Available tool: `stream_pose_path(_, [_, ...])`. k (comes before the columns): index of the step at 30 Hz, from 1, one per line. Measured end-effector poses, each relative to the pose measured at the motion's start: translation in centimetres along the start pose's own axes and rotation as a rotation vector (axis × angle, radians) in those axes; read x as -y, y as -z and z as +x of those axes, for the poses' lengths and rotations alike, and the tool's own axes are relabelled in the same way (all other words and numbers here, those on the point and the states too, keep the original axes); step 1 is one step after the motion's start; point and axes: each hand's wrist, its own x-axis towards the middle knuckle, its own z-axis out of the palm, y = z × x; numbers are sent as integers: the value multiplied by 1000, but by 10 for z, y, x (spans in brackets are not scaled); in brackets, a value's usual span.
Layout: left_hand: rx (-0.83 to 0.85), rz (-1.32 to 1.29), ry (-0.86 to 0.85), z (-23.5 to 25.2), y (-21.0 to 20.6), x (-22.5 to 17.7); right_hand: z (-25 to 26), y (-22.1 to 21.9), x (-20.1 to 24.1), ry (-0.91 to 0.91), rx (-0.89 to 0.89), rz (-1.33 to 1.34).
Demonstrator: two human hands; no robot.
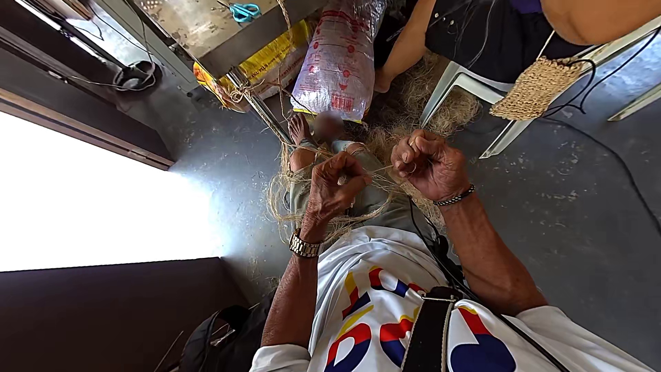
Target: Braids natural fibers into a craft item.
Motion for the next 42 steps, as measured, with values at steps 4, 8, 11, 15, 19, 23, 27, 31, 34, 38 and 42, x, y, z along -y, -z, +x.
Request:
stream_pose_path(4, [-57, -161, 15, 0, 6, -4, 1, 7, 5, 67, 132, 10])
stream_pose_path(8, [-124, -143, -5, 2, 5, -14, 1, 2, 2, 90, 182, -62])
stream_pose_path(11, [-143, -141, -51, 6, -1, -22, 2, -8, -2, 132, 165, -209])
stream_pose_path(15, [-149, -171, -80, 9, -5, -33, 0, -23, -8, 201, 149, -494])
stream_pose_path(19, [-134, -169, -89, 10, -5, -41, -1, -40, -8, 282, 129, -795])
stream_pose_path(23, [-149, -95, -76, 6, -5, -46, -2, -45, -7, 303, 130, -883])
stream_pose_path(27, [-110, -164, -90, 7, -1, -36, -2, -45, -8, 287, 98, -899])
stream_pose_path(31, [-127, -192, -74, 5, -2, -35, -1, -44, -11, 279, 96, -902])
stream_pose_path(34, [-149, -230, -57, 3, -3, -32, -2, -45, -10, 249, 86, -851])
stream_pose_path(38, [-152, -248, -59, -1, 1, -24, -3, -44, -9, 195, 52, -746])
stream_pose_path(42, [-209, -141, -66, -4, 3, -21, -3, -45, -9, 159, 47, -687])
